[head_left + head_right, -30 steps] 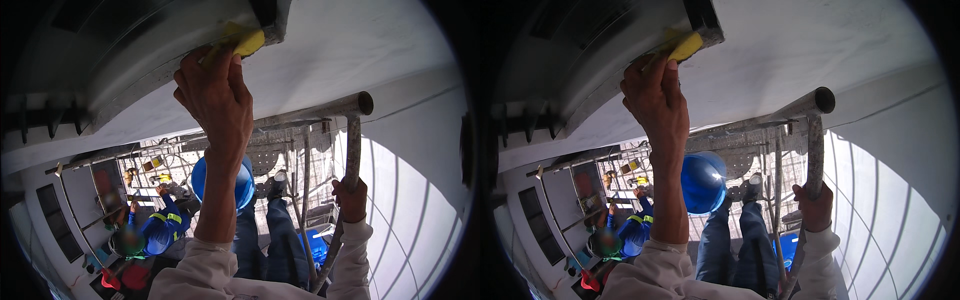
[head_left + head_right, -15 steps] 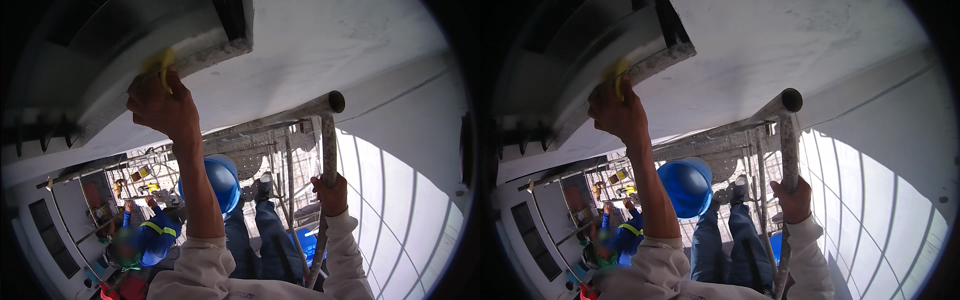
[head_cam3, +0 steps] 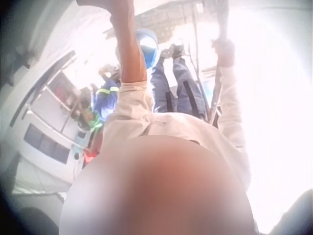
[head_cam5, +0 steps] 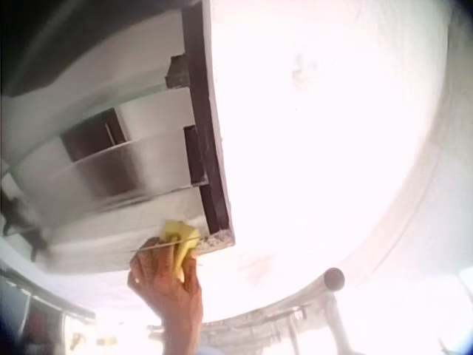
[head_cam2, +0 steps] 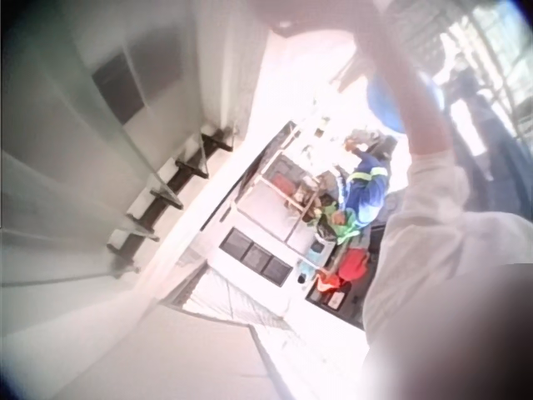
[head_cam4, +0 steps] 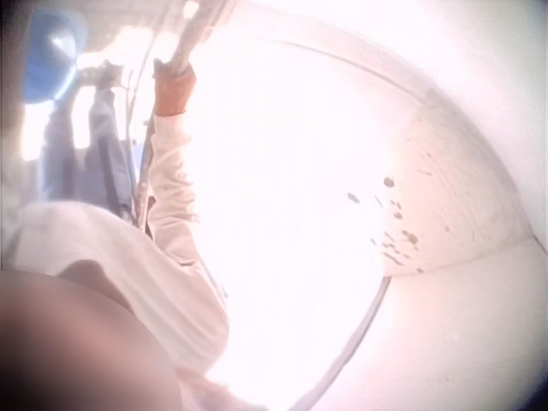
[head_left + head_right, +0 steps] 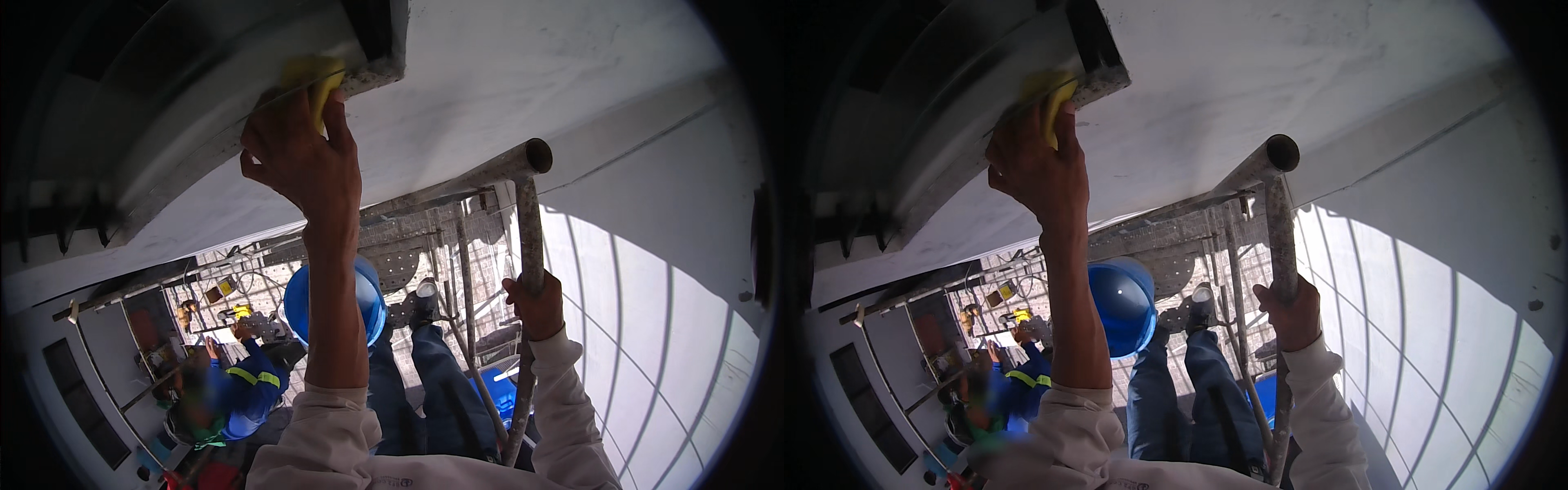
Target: The person stands on scaffolding and repeatedly wipes the underside of a metal ventilation grille with a yellow sponge. They periodically dip the sponge into a blue bucket of water to re-wet it before continuing to clean the grille surface.
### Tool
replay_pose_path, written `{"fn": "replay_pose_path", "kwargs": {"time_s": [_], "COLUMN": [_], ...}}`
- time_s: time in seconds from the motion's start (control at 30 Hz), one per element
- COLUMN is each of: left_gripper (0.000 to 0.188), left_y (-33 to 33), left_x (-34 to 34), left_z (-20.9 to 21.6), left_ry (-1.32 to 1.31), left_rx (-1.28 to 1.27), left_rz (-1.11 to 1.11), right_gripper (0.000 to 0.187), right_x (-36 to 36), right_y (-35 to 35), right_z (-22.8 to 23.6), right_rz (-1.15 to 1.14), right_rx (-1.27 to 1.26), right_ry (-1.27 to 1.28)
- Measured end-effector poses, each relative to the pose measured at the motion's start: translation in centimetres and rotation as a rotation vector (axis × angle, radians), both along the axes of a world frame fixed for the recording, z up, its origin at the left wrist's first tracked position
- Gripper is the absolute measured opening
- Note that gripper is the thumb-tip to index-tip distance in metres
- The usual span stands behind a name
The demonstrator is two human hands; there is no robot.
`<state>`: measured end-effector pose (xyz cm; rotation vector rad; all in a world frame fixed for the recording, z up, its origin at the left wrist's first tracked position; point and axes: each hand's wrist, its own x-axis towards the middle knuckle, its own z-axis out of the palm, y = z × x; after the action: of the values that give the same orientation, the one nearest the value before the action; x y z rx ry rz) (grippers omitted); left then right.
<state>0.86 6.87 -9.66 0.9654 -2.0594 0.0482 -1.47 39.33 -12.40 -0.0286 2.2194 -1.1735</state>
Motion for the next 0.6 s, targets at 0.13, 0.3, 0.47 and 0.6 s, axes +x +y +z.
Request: {"fn": "replay_pose_path", "kwargs": {"time_s": [0.13, 0.3, 0.47, 0.6], "left_gripper": [0.021, 0.018, 0.029, 0.032], "left_y": [1.8, 1.5, 1.5, 2.0], "left_x": [-3.5, -1.3, 0.0, -1.7], "left_z": [-0.3, 1.1, 0.8, -0.1], "left_ry": [-0.031, -0.015, -0.056, -0.108], "left_rx": [0.021, 0.129, 0.068, 0.009], "left_rz": [0.034, -0.341, -0.196, -0.114], "right_gripper": [0.019, 0.019, 0.019, 0.02], "right_x": [-0.1, -0.1, -0.1, -0.2], "right_y": [0.1, -0.1, -0.2, -0.2], "right_z": [-0.1, -0.1, 0.1, 0.2], "right_rz": [0.002, -0.009, 0.01, 0.013], "right_rx": [0.046, 0.064, 0.063, 0.042], "right_ry": [0.031, 0.024, 0.031, 0.038]}}
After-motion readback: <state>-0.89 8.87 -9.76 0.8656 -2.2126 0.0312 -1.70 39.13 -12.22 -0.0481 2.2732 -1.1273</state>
